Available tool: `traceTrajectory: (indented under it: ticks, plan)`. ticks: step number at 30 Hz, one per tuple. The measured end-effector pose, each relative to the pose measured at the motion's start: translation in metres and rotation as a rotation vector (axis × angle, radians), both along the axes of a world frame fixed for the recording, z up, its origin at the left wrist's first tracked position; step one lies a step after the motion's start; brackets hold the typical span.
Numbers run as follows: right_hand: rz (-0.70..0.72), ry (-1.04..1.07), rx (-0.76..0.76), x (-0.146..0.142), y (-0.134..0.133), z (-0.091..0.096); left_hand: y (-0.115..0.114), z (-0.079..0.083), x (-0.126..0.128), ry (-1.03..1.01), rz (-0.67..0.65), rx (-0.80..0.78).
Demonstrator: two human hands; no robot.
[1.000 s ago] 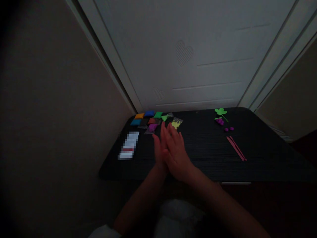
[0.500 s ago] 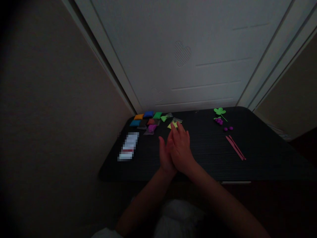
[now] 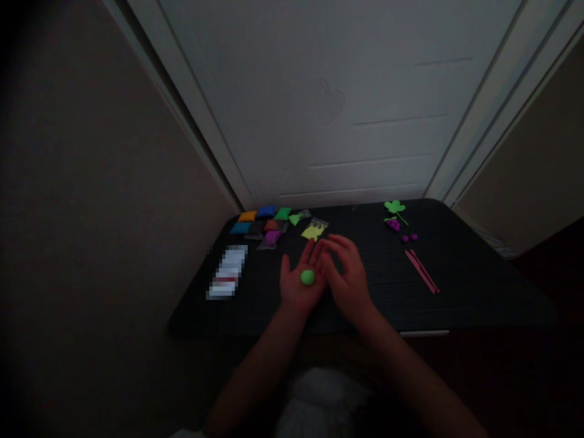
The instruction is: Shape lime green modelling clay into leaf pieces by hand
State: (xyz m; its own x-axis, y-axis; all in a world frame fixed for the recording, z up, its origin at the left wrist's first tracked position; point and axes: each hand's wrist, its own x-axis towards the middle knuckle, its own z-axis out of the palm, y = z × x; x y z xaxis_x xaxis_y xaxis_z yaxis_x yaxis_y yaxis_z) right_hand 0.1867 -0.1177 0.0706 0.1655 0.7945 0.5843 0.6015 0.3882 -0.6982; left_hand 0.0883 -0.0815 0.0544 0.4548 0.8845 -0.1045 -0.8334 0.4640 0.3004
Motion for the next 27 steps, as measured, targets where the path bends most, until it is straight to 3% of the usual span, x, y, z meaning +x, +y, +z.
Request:
traceTrajectory:
  ticks: [4, 9, 14, 20, 23, 27]
  plan:
    - [0.152, -0.272, -0.071, 0.002, -0.009, -0.014, 0.004, 0.006, -0.002, 0.051, 0.002, 0.032]
    - [0.123, -0.323, -0.046, -0.004, -0.002, -0.013, 0.007, 0.016, -0.004, 0.148, 0.000, 0.151]
    - [0.070, -0.243, -0.017, 0.006, 0.009, -0.011, 0.017, 0.001, -0.019, 0.392, -0.047, 0.346]
    - [0.154, -0.243, 0.006, 0.022, 0.040, -0.014, 0.046, -0.006, -0.032, 0.675, -0.285, 0.549]
    - [0.190, -0.253, 0.024, 0.022, 0.055, -0.018, 0.061, -0.005, -0.033, 0.806, -0.274, 0.632]
    - [0.209, -0.315, 0.028, 0.021, 0.063, -0.033, 0.071, -0.016, -0.034, 0.961, -0.230, 0.642]
